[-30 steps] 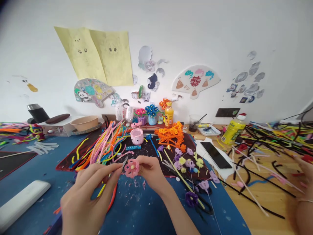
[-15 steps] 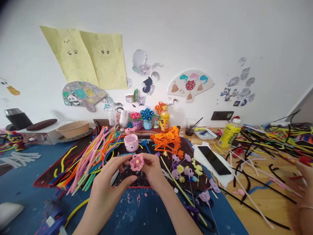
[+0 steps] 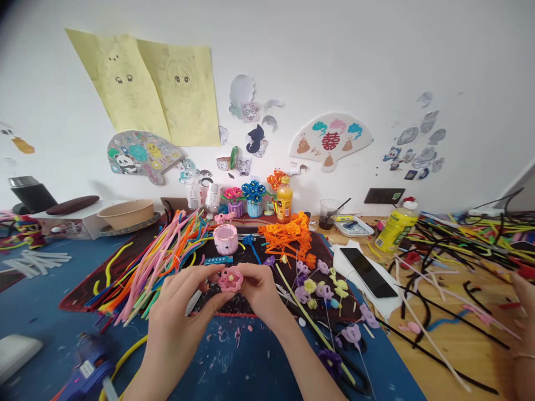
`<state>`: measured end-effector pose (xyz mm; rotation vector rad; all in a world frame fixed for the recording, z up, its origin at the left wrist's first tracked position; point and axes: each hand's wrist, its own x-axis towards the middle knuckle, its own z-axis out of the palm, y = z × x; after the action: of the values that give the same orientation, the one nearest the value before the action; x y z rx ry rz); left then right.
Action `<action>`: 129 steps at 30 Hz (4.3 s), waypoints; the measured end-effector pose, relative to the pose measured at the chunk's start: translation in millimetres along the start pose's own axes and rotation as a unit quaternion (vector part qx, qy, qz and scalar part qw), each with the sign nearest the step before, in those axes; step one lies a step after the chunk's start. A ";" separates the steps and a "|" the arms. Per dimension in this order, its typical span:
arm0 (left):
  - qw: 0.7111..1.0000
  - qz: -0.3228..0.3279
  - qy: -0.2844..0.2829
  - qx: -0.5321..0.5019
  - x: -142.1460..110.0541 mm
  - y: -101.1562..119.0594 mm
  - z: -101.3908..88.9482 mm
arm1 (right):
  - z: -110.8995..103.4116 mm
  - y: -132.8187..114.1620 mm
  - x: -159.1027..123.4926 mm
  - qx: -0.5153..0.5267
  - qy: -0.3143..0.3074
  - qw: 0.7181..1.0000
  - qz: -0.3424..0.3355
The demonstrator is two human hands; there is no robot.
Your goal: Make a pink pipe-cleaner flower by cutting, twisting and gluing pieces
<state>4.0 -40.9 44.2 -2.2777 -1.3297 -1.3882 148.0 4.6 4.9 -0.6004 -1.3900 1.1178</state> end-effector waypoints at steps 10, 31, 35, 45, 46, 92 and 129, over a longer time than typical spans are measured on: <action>0.996 0.081 -0.029 0.013 2.7 -4.3 -12.0 | -8.5 16.3 -5.4 0.083 -0.030 0.995 0.040; 0.996 0.069 0.005 0.049 3.2 6.2 -14.9 | -0.7 11.0 -8.1 0.043 -0.013 0.999 0.029; 0.997 0.048 0.004 0.063 0.1 2.6 -11.2 | -2.4 8.9 -10.0 0.019 -0.016 0.999 0.033; 0.998 -0.017 0.043 0.045 -6.9 8.8 2.7 | 1.9 0.3 -10.5 -0.061 0.001 0.998 -0.023; 0.998 -0.018 0.047 0.043 -6.9 9.7 3.1 | 1.8 0.3 -10.7 -0.065 -0.004 0.997 -0.033; 0.990 -0.134 0.035 -0.006 -12.7 8.8 4.1 | 0.4 -3.3 -16.2 -0.243 0.019 0.946 -0.213; 0.998 -0.054 0.010 0.003 -19.9 20.3 1.1 | -1.1 9.2 -17.5 0.168 -0.062 0.978 0.110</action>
<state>16.6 -64.3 33.9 -2.2128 -1.4688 -1.4324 149.7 -6.6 -11.3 -0.4505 -1.2200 1.5541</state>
